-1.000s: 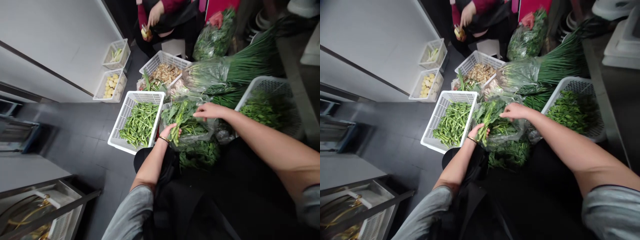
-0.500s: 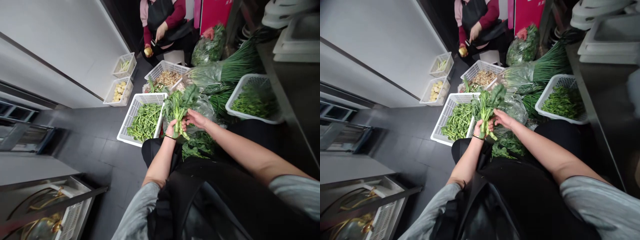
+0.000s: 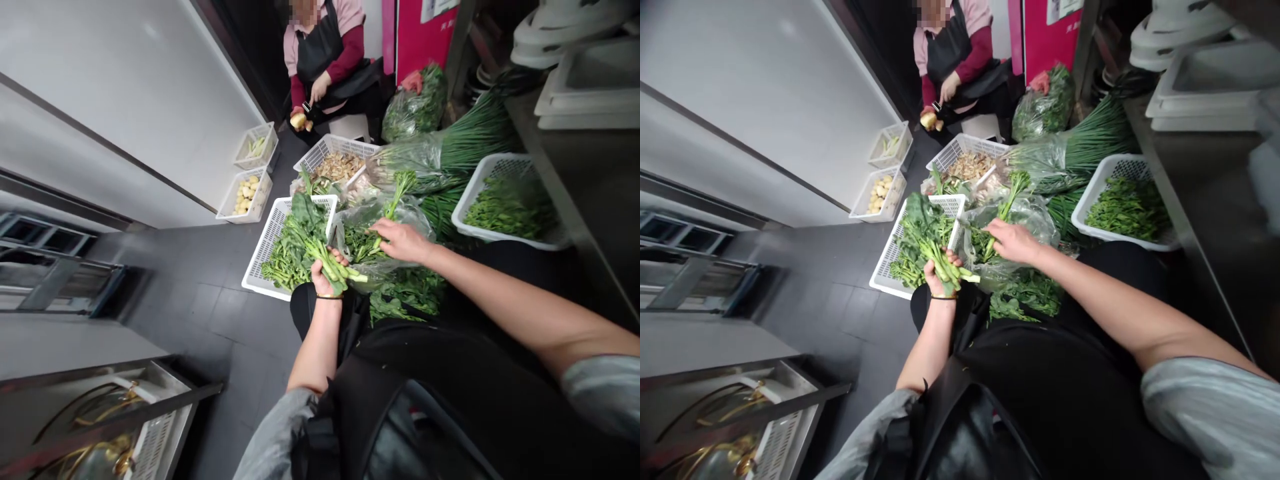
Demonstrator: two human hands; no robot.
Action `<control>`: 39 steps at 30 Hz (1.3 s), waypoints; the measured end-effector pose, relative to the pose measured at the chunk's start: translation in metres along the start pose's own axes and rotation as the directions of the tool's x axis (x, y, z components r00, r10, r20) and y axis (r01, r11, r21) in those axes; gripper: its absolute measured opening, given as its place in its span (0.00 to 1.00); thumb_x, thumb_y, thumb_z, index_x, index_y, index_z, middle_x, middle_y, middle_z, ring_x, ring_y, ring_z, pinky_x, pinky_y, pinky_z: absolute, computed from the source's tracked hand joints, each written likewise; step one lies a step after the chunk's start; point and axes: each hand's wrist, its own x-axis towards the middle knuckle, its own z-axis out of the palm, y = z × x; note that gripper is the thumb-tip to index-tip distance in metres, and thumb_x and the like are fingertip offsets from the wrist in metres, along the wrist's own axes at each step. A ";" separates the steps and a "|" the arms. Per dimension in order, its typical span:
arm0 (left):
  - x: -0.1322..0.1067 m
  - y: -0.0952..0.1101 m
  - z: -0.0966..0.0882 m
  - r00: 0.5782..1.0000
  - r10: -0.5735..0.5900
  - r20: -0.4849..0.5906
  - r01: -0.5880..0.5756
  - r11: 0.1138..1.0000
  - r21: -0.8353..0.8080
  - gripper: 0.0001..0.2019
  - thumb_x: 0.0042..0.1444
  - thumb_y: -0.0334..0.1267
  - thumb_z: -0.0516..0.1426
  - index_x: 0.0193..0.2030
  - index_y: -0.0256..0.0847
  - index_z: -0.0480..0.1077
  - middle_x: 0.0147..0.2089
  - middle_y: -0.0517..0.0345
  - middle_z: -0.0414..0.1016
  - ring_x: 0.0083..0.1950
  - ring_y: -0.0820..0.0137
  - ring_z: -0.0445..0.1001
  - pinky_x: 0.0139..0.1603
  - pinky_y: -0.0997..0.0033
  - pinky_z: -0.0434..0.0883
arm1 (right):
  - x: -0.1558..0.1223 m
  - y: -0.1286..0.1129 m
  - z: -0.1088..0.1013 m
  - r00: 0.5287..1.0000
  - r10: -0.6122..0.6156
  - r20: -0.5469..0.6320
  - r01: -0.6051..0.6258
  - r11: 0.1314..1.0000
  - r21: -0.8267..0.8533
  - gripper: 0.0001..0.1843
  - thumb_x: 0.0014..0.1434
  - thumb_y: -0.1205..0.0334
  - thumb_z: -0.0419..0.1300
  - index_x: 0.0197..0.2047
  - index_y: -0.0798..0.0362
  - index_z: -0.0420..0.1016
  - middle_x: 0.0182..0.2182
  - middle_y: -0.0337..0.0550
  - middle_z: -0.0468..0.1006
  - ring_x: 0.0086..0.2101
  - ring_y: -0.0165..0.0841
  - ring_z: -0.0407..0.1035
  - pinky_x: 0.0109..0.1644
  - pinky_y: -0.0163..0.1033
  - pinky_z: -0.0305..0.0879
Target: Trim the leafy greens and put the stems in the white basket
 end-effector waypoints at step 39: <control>0.002 0.044 -0.029 0.971 0.042 -0.233 -0.076 0.987 -0.138 0.15 0.50 0.49 0.51 0.30 0.40 0.71 0.32 0.51 0.78 0.39 0.62 0.77 0.40 0.63 0.74 | -0.115 -0.023 -0.026 0.846 0.072 0.529 -0.185 0.969 0.164 0.15 0.59 0.55 0.54 0.43 0.50 0.78 0.30 0.47 0.80 0.30 0.36 0.74 0.35 0.37 0.68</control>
